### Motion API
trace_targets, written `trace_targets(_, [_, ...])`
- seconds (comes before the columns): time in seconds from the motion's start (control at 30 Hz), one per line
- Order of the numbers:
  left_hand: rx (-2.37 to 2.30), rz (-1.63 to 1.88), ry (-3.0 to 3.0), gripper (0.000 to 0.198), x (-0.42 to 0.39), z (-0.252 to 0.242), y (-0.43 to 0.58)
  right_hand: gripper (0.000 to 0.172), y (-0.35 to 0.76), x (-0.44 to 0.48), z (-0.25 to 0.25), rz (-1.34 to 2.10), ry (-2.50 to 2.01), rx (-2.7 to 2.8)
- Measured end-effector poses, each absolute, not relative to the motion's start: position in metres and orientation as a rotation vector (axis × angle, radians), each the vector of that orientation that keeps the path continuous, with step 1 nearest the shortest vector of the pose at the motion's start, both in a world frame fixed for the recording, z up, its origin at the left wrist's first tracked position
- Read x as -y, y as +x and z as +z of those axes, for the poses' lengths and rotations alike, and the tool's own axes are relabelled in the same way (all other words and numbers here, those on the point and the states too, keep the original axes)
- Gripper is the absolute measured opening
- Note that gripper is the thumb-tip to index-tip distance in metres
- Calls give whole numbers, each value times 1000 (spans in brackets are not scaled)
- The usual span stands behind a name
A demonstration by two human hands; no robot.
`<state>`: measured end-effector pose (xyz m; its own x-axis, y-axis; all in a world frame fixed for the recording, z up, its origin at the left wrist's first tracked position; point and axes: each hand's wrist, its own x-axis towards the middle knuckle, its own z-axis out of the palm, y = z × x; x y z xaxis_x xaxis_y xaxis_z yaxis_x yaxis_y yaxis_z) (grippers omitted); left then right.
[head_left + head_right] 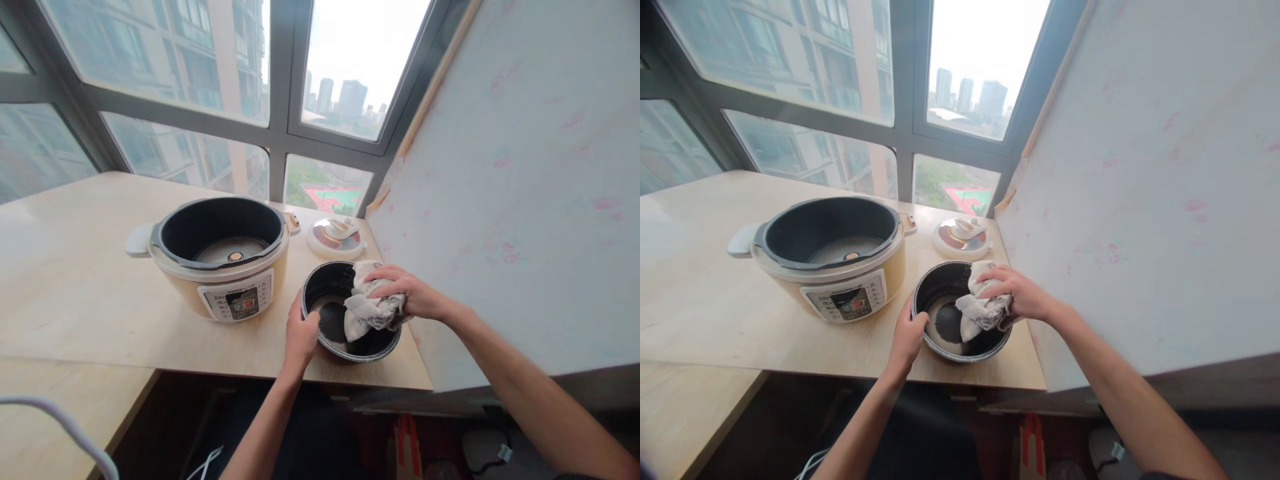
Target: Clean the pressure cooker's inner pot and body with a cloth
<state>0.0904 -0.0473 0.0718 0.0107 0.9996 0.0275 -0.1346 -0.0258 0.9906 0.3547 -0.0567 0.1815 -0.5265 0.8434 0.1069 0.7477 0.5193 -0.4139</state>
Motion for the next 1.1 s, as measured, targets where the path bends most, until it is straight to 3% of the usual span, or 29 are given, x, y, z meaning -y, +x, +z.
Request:
trace_targets(0.27, [-1127, 1238, 1178, 61, 46, 67, 90, 47, 330, 12, 154, 81, -1455, 2168])
trace_targets(0.57, [-1101, 1291, 1192, 54, 47, 68, 89, 41, 274, 3, 140, 328, -1115, 2173])
trace_targets(0.8, [-1222, 1263, 1255, 47, 48, 67, 85, 28, 305, 83, 177, 291, -1246, 1679])
trace_targets(0.9, [-1411, 1474, 1483, 53, 68, 82, 83, 37, 332, 134, 165, 264, -1395, 1341])
trace_targets(0.97, [-1319, 1563, 1722, 45, 86, 96, 83, 49, 349, 167, 147, 209, -1508, 1059])
trace_targets(1.1, [-892, 1249, 2200, 34, 116, 118, 91, 52, 367, 221, 117, -24, -1543, 693])
